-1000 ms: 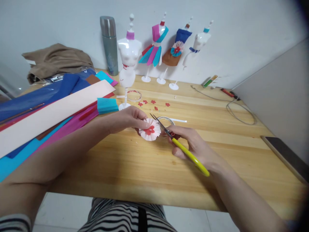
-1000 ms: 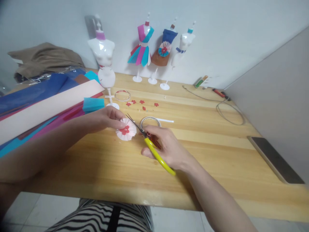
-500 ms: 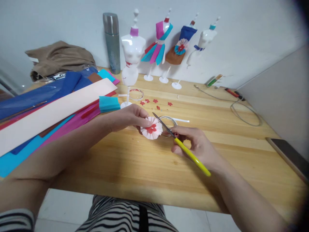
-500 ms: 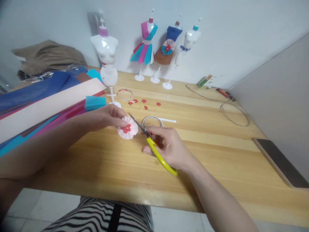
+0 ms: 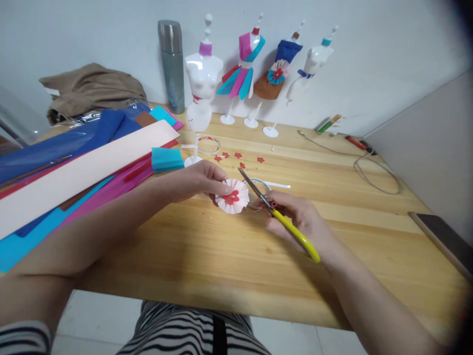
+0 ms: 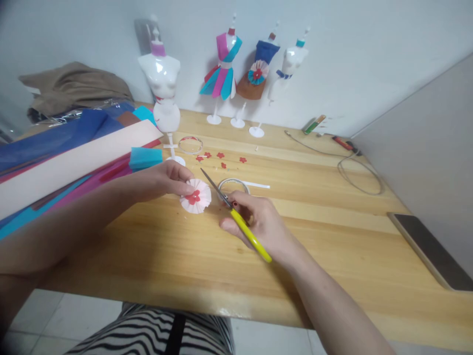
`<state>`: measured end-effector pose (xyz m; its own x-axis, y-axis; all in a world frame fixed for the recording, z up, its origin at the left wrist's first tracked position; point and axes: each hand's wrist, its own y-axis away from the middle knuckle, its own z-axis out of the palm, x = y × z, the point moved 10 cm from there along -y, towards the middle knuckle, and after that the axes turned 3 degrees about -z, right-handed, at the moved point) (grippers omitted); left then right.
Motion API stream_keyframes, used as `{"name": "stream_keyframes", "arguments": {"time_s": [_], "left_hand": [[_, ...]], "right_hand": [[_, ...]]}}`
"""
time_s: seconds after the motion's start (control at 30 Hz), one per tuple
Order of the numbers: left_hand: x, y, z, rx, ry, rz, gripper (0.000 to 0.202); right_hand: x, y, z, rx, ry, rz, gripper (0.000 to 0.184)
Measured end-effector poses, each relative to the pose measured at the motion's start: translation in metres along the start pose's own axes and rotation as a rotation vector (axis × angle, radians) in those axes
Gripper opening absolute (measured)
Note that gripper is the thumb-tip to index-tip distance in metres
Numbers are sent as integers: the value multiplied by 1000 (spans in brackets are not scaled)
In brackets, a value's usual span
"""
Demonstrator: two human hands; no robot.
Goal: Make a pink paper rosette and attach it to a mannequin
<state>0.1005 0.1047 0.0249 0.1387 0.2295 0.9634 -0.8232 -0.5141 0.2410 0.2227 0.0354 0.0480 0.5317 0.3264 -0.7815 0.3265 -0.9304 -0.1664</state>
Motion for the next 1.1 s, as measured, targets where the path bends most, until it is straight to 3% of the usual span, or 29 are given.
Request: {"name": "stream_keyframes", "arguments": {"time_s": [0.13,0.4,0.87,1.1], "left_hand": [[2,0,0,12,33,9,16],[-6,-4,-5,28,45,8,22],[-7,-4,-4,32,41,-1,18],[-4,-2,-2,38,35,-6,17]], "right_hand": [[-9,0,2,-44,59,-81,57],[-10,0,7,-58,73,-49,54],[-2,-1,5,-29,69,22,52],[13,1,5,4,50,51,52]]}}
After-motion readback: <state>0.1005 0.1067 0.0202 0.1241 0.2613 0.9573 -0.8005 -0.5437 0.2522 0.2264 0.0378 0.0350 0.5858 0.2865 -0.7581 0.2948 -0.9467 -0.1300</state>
